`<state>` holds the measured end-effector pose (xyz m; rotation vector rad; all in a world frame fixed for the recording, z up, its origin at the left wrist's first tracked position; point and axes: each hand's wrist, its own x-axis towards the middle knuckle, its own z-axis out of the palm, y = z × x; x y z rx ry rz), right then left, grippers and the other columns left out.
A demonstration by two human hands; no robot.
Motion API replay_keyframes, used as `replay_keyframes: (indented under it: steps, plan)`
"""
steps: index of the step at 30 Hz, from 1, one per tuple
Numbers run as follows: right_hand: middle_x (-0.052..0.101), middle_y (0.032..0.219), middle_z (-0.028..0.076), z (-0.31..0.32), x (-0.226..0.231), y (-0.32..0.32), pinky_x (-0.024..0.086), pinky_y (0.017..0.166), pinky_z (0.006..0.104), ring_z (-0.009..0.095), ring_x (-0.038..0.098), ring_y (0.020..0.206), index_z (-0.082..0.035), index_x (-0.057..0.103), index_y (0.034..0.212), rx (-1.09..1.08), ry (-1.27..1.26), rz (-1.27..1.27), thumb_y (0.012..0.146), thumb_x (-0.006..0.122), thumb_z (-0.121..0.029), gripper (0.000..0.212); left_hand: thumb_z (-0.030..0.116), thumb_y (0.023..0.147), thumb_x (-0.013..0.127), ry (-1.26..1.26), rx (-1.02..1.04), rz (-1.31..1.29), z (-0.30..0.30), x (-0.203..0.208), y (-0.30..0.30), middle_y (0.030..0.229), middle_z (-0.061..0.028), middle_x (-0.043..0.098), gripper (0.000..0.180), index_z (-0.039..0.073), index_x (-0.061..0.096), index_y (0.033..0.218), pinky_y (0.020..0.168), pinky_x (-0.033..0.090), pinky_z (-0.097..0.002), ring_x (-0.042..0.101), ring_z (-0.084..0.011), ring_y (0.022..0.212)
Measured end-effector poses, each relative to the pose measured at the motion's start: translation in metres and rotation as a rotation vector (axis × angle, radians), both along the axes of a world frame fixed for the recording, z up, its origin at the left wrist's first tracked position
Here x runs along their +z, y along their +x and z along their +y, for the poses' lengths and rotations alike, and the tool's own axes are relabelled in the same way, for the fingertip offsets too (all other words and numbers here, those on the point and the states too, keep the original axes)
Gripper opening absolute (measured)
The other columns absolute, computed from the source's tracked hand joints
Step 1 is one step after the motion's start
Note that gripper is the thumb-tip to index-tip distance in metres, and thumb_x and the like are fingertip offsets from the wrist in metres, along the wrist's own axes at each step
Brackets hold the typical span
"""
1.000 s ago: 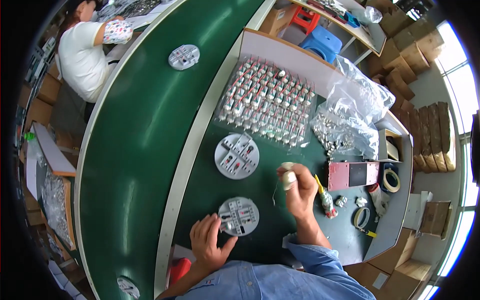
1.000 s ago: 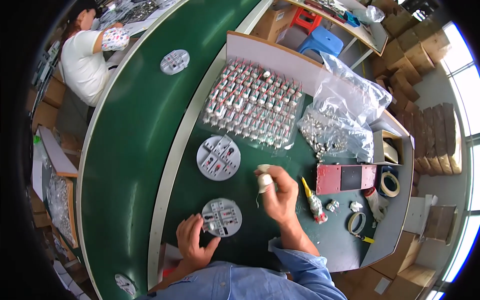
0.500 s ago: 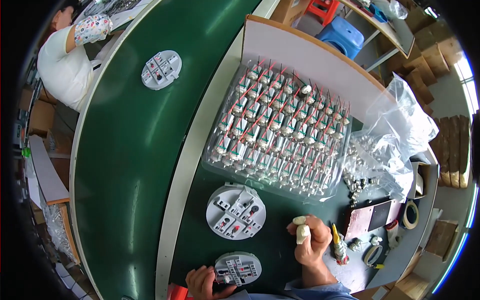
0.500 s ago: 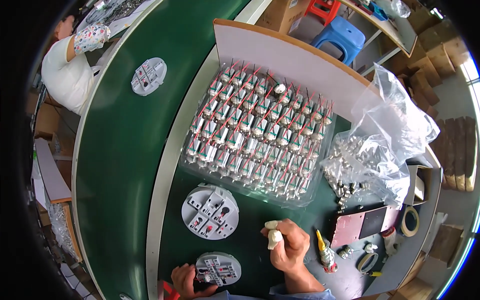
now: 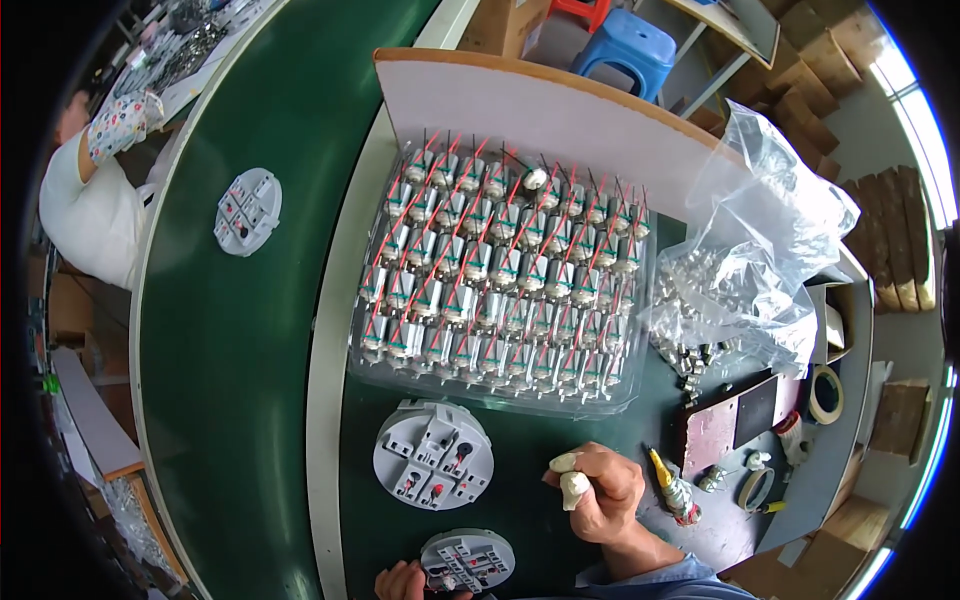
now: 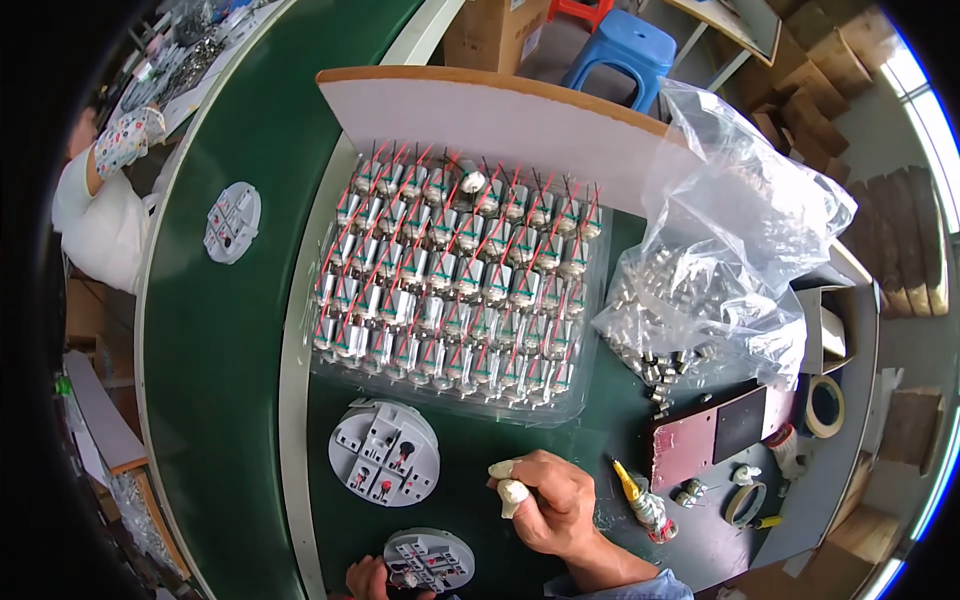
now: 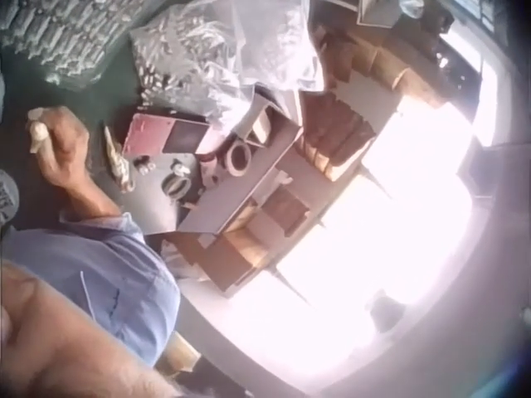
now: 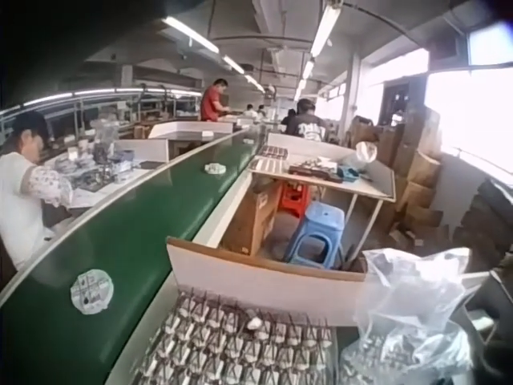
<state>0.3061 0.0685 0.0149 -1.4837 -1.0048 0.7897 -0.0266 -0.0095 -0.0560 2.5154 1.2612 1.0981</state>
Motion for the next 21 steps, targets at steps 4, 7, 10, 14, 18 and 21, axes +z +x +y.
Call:
replay_keyframes:
  steps: [4, 7, 10, 14, 18, 21]
  plan:
    - [0.078, 0.091, 0.015, 0.001, 0.001, 0.000, 0.053, 0.065, 0.0290, 0.023, 0.069, 0.070, 0.003, 0.073, 0.107, 0.014, 0.001, 0.002, 0.089, 0.068, 0.001, 0.019, 0.055, 0.094, 0.078, 0.038, -0.007, -0.012, -0.001, -0.009, -0.005, 0.128, -0.0240, 0.069, 0.073, -0.002, 0.064, 0.137, 0.100, 0.054, -0.0498, 0.067, -0.0417, 0.108]
    - [0.074, 0.083, 0.014, 0.006, 0.003, -0.003, 0.050, 0.059, 0.0282, 0.022, 0.066, 0.062, 0.003, 0.071, 0.100, -0.014, 0.028, -0.026, 0.092, 0.064, -0.001, 0.011, 0.054, 0.093, 0.078, 0.033, -0.035, 0.040, -0.010, -0.017, -0.023, 0.127, -0.0236, 0.070, 0.071, -0.002, 0.065, 0.136, 0.100, 0.054, -0.0493, 0.067, -0.0419, 0.107]
    - [0.073, 0.080, 0.014, 0.008, 0.003, -0.003, 0.049, 0.057, 0.0279, 0.021, 0.065, 0.060, 0.003, 0.071, 0.097, -0.016, 0.037, -0.034, 0.093, 0.063, -0.002, 0.010, 0.054, 0.093, 0.079, 0.032, -0.031, 0.056, -0.010, -0.017, -0.021, 0.126, -0.0232, 0.070, 0.070, -0.001, 0.066, 0.135, 0.099, 0.055, -0.0491, 0.067, -0.0418, 0.107]
    - [0.073, 0.080, 0.013, 0.008, 0.003, -0.002, 0.050, 0.058, 0.0279, 0.021, 0.065, 0.060, 0.003, 0.071, 0.097, -0.013, 0.029, -0.038, 0.093, 0.063, -0.002, 0.010, 0.054, 0.093, 0.079, 0.029, -0.012, 0.047, -0.004, -0.006, -0.011, 0.125, -0.0226, 0.071, 0.069, -0.001, 0.067, 0.133, 0.099, 0.055, -0.0488, 0.067, -0.0411, 0.107]
    - [0.073, 0.079, 0.013, 0.010, 0.006, -0.003, 0.050, 0.058, 0.0278, 0.021, 0.066, 0.060, 0.003, 0.071, 0.098, -0.013, 0.029, -0.044, 0.093, 0.063, -0.003, 0.010, 0.054, 0.092, 0.080, -0.128, -0.103, 0.128, 0.004, 0.017, -0.017, 0.123, -0.0219, 0.072, 0.069, -0.002, 0.068, 0.131, 0.098, 0.055, -0.0478, 0.068, -0.0401, 0.107]
    - [0.073, 0.079, 0.013, 0.008, 0.005, -0.003, 0.050, 0.059, 0.0279, 0.022, 0.066, 0.061, 0.003, 0.071, 0.098, -0.014, 0.031, -0.044, 0.093, 0.064, -0.003, 0.010, 0.054, 0.091, 0.080, -0.137, -0.107, 0.110, 0.009, 0.024, -0.012, 0.123, -0.0219, 0.072, 0.070, -0.002, 0.068, 0.131, 0.098, 0.055, -0.0475, 0.068, -0.0398, 0.107]
